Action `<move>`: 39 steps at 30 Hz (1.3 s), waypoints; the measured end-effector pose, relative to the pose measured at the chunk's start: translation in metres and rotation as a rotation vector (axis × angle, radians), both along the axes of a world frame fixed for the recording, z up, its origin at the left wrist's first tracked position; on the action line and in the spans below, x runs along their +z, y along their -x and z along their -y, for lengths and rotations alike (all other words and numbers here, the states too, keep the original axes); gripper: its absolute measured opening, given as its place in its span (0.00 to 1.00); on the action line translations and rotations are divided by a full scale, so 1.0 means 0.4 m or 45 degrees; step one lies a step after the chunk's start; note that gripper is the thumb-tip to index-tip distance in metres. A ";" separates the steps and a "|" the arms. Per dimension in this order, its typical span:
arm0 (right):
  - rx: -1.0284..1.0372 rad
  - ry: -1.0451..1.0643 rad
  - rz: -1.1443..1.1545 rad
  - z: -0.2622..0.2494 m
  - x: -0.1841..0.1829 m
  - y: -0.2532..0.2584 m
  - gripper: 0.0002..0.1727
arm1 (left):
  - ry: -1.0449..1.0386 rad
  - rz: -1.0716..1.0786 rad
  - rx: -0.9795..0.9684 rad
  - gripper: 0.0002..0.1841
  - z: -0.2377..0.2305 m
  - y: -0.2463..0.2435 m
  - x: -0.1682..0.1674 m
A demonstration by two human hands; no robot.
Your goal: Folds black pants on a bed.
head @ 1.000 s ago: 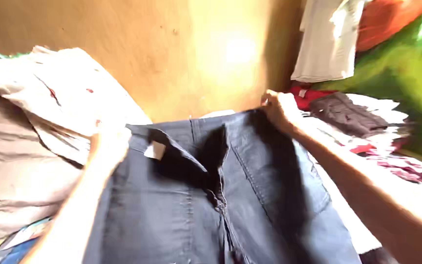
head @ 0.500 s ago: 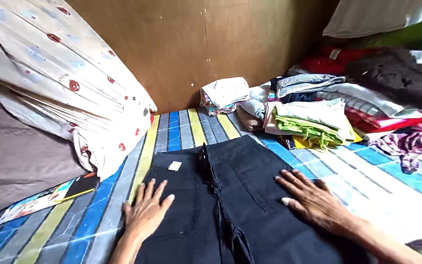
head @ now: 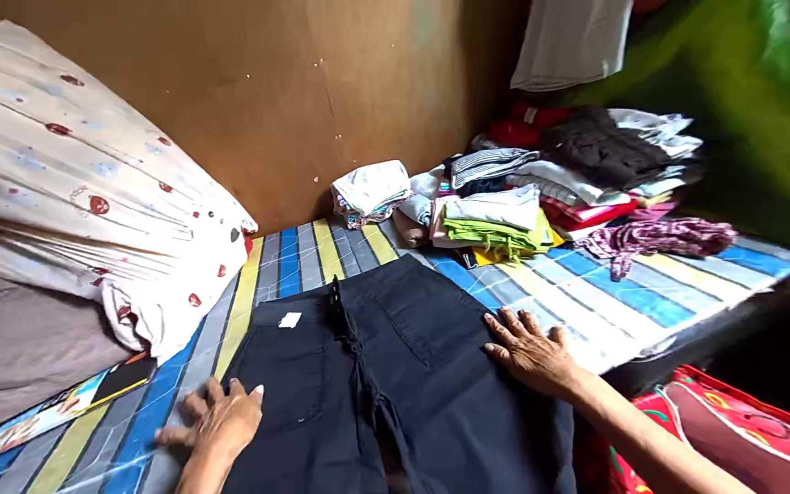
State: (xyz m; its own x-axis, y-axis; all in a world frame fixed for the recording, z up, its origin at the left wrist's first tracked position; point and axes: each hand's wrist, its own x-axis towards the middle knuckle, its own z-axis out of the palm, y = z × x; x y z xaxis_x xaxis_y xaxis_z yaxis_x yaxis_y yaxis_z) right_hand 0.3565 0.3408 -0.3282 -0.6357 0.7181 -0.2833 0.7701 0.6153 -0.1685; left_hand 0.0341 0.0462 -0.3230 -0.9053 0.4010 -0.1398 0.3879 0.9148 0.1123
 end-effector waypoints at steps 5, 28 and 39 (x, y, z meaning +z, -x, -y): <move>0.008 0.017 -0.164 0.005 -0.009 0.000 0.34 | -0.253 0.171 -0.612 0.28 -0.192 -0.169 0.134; -1.776 1.125 -1.573 0.459 -0.234 -0.223 0.20 | 0.054 0.152 -1.109 0.35 -0.406 -0.383 -0.002; -1.081 1.150 -2.185 0.352 0.063 -0.214 0.13 | -1.270 0.683 -1.169 0.18 -0.311 -0.539 0.094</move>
